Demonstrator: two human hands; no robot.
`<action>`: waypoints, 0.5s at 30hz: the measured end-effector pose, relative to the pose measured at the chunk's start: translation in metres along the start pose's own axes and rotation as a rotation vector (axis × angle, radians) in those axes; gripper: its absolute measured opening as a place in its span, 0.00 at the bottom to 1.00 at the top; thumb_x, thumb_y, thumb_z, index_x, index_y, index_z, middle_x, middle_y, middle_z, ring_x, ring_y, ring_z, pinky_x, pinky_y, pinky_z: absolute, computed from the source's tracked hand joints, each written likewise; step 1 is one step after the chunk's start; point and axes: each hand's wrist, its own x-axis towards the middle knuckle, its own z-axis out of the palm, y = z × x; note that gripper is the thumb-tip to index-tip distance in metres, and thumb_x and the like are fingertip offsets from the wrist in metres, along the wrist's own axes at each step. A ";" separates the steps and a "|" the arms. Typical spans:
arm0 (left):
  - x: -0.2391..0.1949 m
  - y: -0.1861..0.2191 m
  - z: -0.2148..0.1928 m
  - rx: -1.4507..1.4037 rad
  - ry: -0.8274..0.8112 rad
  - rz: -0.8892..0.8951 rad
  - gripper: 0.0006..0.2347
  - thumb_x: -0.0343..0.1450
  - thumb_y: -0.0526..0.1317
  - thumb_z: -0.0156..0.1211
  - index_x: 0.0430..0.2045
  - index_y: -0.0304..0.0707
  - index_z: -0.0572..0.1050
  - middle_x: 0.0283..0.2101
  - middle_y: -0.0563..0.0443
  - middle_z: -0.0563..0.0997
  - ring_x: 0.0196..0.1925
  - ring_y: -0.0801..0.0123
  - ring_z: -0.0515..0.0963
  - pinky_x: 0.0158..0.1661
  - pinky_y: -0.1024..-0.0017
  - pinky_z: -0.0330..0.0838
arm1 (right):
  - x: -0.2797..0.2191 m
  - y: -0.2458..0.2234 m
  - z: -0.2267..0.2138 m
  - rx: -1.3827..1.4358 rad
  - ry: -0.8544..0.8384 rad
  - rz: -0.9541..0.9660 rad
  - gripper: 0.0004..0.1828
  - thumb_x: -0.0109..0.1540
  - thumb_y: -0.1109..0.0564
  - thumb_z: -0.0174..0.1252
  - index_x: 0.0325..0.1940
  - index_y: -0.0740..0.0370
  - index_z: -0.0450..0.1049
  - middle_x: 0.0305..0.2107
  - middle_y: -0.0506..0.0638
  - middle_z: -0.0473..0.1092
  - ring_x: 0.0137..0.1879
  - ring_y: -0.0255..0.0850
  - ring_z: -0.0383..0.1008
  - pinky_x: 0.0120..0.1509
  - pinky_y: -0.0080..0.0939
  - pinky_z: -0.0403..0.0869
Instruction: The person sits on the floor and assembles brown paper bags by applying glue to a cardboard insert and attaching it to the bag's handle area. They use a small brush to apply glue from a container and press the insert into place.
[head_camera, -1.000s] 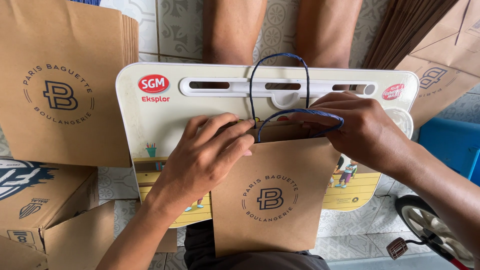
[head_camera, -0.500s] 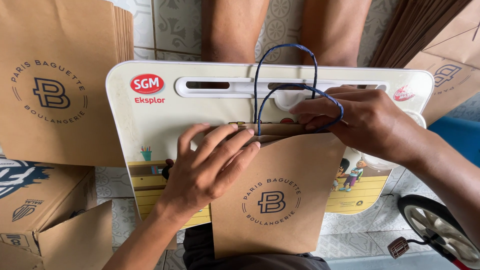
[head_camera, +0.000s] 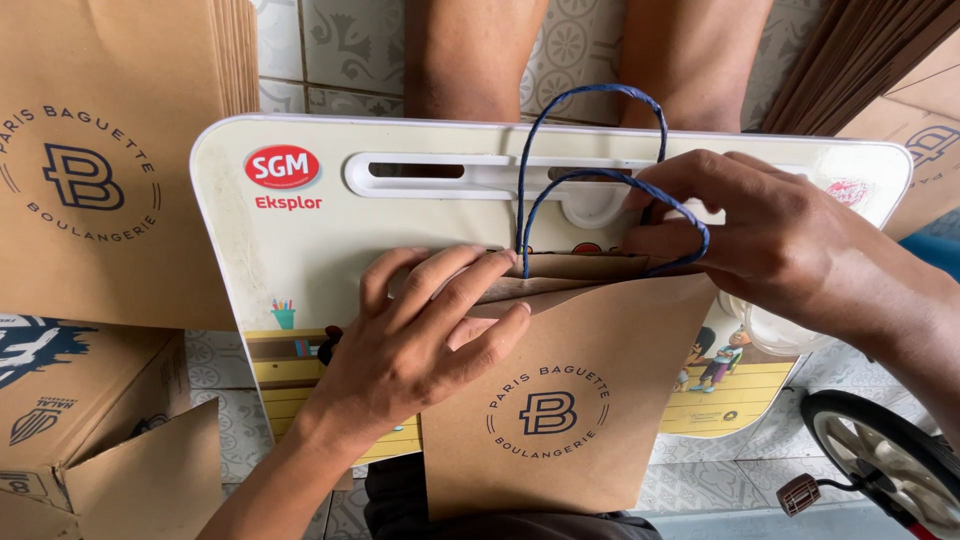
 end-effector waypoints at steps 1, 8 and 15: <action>0.000 0.000 0.001 -0.002 -0.001 0.001 0.19 0.73 0.30 0.74 0.48 0.50 0.68 0.55 0.49 0.79 0.56 0.62 0.80 0.55 0.60 0.66 | 0.001 0.005 0.001 0.001 0.000 0.002 0.33 0.49 0.72 0.51 0.55 0.53 0.77 0.52 0.37 0.76 0.56 0.30 0.75 0.57 0.34 0.67; 0.000 -0.001 0.000 -0.026 -0.046 -0.017 0.22 0.67 0.23 0.66 0.47 0.53 0.67 0.56 0.50 0.77 0.58 0.63 0.76 0.54 0.62 0.62 | 0.003 0.005 0.004 -0.265 0.108 -0.354 0.16 0.63 0.52 0.59 0.55 0.52 0.76 0.49 0.45 0.73 0.52 0.44 0.72 0.55 0.43 0.69; 0.005 -0.004 -0.004 -0.022 -0.054 -0.010 0.19 0.68 0.25 0.62 0.46 0.53 0.67 0.55 0.53 0.77 0.56 0.64 0.76 0.53 0.63 0.61 | 0.004 0.015 0.010 -0.302 0.128 -0.493 0.19 0.65 0.52 0.57 0.57 0.62 0.72 0.50 0.44 0.73 0.45 0.43 0.72 0.53 0.46 0.66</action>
